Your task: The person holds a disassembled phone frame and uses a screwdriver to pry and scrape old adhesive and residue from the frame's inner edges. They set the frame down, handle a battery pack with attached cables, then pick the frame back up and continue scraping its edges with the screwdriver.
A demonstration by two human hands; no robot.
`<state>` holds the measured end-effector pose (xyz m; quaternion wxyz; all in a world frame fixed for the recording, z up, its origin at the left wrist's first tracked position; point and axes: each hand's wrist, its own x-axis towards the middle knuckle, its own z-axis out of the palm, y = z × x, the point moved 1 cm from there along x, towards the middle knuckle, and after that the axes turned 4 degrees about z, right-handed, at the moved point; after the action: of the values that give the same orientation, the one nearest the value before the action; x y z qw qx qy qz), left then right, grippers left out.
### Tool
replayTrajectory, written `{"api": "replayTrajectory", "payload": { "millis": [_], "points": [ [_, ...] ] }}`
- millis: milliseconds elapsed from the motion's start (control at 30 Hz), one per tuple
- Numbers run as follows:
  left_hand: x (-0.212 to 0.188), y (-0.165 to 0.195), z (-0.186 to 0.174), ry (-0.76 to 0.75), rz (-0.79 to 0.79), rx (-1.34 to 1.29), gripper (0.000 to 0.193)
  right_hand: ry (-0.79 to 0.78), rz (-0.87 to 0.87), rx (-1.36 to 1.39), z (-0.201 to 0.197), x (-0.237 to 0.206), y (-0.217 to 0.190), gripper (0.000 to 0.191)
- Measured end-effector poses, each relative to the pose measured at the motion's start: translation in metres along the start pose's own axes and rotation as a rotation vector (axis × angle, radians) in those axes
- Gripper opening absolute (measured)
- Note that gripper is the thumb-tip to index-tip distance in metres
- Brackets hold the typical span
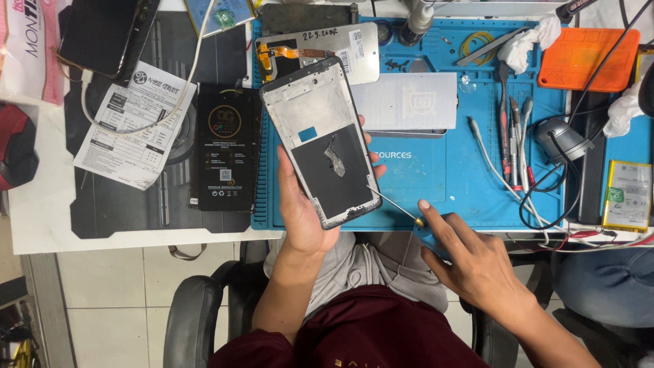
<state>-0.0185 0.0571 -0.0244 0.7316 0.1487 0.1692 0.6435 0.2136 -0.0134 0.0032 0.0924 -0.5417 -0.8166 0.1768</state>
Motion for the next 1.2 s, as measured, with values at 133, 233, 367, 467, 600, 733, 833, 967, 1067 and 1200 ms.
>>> {"api": "replayTrajectory", "payload": {
  "millis": [133, 233, 367, 467, 600, 733, 833, 967, 1067, 1200],
  "points": [
    [0.001, 0.0, 0.001, 0.002, 0.0, -0.001, 0.086, 0.046, -0.029, -0.014, -0.002, 0.003, -0.001, 0.084],
    [-0.001, 0.0, 0.002, -0.016, -0.004, -0.015, 0.085, 0.03, 0.001, -0.019, -0.003, 0.006, -0.002, 0.083],
    [-0.003, -0.002, 0.003, -0.004, 0.009, 0.011, 0.083, 0.05, -0.01, -0.025, -0.007, 0.008, -0.003, 0.082],
    [-0.004, -0.003, 0.002, -0.02, 0.022, 0.028, 0.083, 0.056, -0.012, -0.035, -0.009, 0.011, -0.005, 0.082],
    [-0.009, -0.005, 0.003, -0.04, 0.048, 0.042, 0.083, 0.101, 0.013, -0.006, -0.014, 0.015, -0.007, 0.081],
    [-0.016, -0.006, 0.007, -0.001, 0.041, 0.073, 0.081, 0.059, 0.019, -0.023, -0.013, 0.018, -0.008, 0.081],
    [-0.017, -0.005, 0.011, -0.01, 0.088, 0.03, 0.084, 0.1, 0.016, 0.009, -0.011, 0.016, -0.009, 0.079],
    [-0.015, -0.003, 0.012, 0.012, 0.13, -0.004, 0.081, 0.164, -0.037, 0.038, -0.011, 0.01, -0.011, 0.08],
    [-0.016, -0.003, 0.011, -0.008, 0.146, 0.002, 0.079, 0.098, -0.016, 0.042, -0.006, 0.009, -0.012, 0.082],
    [-0.016, -0.008, 0.01, -0.01, 0.149, 0.003, 0.079, 0.109, 0.003, 0.038, -0.005, 0.01, -0.014, 0.081]
  ]
}}
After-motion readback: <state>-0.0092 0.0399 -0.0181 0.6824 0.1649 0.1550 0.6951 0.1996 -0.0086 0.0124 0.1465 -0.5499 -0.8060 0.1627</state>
